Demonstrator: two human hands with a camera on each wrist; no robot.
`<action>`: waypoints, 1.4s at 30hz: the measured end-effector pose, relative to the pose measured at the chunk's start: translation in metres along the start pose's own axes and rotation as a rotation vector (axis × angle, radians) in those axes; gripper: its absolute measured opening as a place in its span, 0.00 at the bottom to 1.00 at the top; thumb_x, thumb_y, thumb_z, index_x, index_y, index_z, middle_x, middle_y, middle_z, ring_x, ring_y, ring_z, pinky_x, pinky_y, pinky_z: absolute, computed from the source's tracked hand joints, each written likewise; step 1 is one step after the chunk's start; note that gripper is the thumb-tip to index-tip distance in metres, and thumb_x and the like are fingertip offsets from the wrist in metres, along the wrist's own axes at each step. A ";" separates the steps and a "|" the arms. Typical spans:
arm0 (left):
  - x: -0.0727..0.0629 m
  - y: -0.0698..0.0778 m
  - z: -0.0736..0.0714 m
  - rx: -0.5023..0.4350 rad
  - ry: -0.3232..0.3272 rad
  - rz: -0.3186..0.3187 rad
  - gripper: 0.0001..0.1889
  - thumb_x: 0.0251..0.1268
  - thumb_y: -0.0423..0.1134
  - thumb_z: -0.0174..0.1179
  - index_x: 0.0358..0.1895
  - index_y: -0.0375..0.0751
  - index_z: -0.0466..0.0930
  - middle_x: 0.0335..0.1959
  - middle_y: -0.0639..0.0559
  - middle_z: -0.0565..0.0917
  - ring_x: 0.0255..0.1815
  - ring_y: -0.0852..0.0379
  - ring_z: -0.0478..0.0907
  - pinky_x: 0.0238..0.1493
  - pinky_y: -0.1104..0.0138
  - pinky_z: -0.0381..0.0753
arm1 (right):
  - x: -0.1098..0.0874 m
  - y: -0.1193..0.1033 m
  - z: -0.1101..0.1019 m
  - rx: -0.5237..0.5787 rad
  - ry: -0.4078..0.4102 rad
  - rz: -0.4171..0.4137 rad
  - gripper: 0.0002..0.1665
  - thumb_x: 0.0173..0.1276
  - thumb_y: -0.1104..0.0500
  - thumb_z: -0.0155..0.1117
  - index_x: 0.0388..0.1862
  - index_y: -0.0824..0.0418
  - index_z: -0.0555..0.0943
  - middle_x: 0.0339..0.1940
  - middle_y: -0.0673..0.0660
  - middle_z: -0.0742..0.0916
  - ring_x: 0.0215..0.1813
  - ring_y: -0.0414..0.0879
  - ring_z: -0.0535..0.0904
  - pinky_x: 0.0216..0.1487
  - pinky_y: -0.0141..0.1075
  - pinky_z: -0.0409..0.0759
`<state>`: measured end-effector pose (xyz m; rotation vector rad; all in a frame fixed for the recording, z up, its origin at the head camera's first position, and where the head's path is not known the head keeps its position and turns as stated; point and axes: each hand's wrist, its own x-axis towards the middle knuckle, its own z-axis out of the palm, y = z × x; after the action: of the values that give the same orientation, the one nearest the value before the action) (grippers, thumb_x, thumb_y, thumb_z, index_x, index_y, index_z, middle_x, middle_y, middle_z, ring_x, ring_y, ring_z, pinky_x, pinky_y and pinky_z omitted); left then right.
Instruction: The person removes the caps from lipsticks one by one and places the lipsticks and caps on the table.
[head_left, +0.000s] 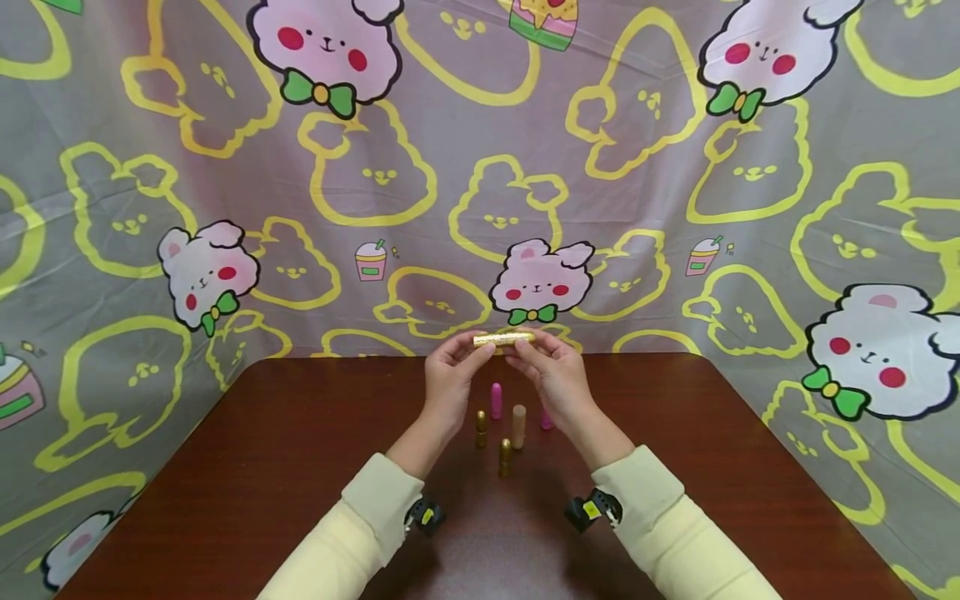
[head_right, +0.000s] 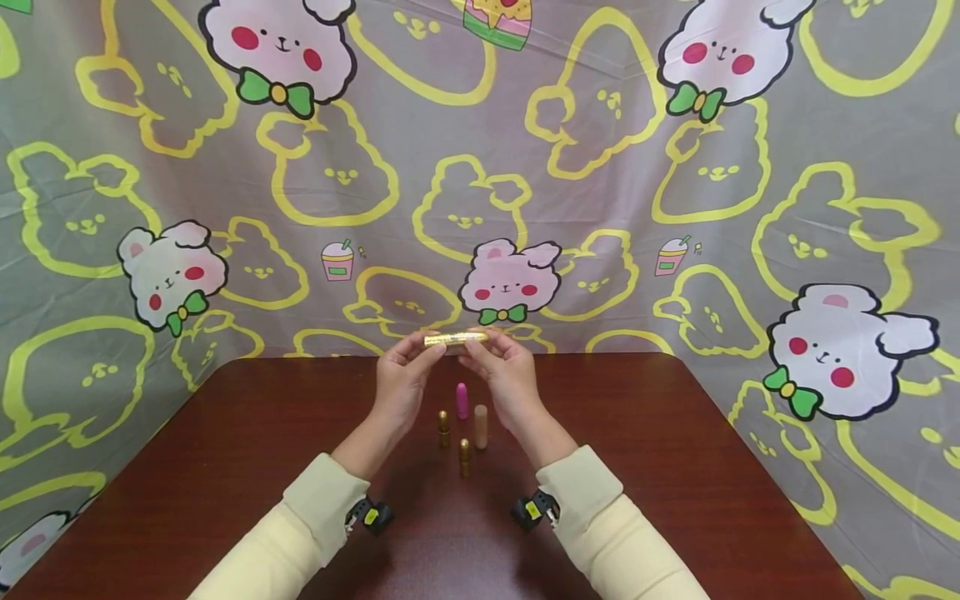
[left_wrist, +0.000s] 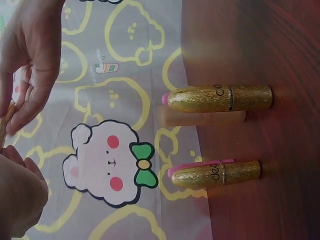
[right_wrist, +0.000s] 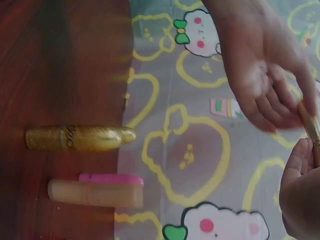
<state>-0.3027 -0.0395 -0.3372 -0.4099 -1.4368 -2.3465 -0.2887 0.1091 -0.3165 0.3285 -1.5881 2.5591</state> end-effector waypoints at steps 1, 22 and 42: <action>0.001 0.000 -0.001 -0.019 0.008 0.003 0.07 0.56 0.23 0.65 0.38 0.31 0.84 0.34 0.51 0.85 0.35 0.60 0.81 0.44 0.69 0.81 | 0.000 -0.001 -0.002 0.009 0.008 -0.004 0.11 0.70 0.68 0.59 0.50 0.70 0.78 0.38 0.55 0.86 0.41 0.45 0.86 0.51 0.40 0.80; 0.006 0.011 -0.022 -0.128 0.002 -0.011 0.11 0.59 0.19 0.60 0.33 0.39 0.83 0.33 0.51 0.86 0.36 0.60 0.82 0.44 0.68 0.81 | 0.001 -0.011 -0.024 -0.014 0.039 -0.031 0.06 0.69 0.67 0.62 0.43 0.64 0.82 0.37 0.55 0.87 0.42 0.46 0.85 0.52 0.40 0.80; 0.009 0.020 -0.044 -0.155 -0.024 -0.034 0.09 0.61 0.18 0.56 0.37 0.34 0.77 0.32 0.48 0.85 0.37 0.56 0.84 0.48 0.60 0.81 | 0.003 -0.023 -0.053 -0.058 0.078 -0.034 0.08 0.67 0.65 0.64 0.44 0.65 0.81 0.39 0.56 0.87 0.42 0.45 0.85 0.54 0.41 0.78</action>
<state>-0.3042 -0.0887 -0.3372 -0.4599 -1.2861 -2.4973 -0.2936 0.1667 -0.3181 0.2441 -1.6110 2.4638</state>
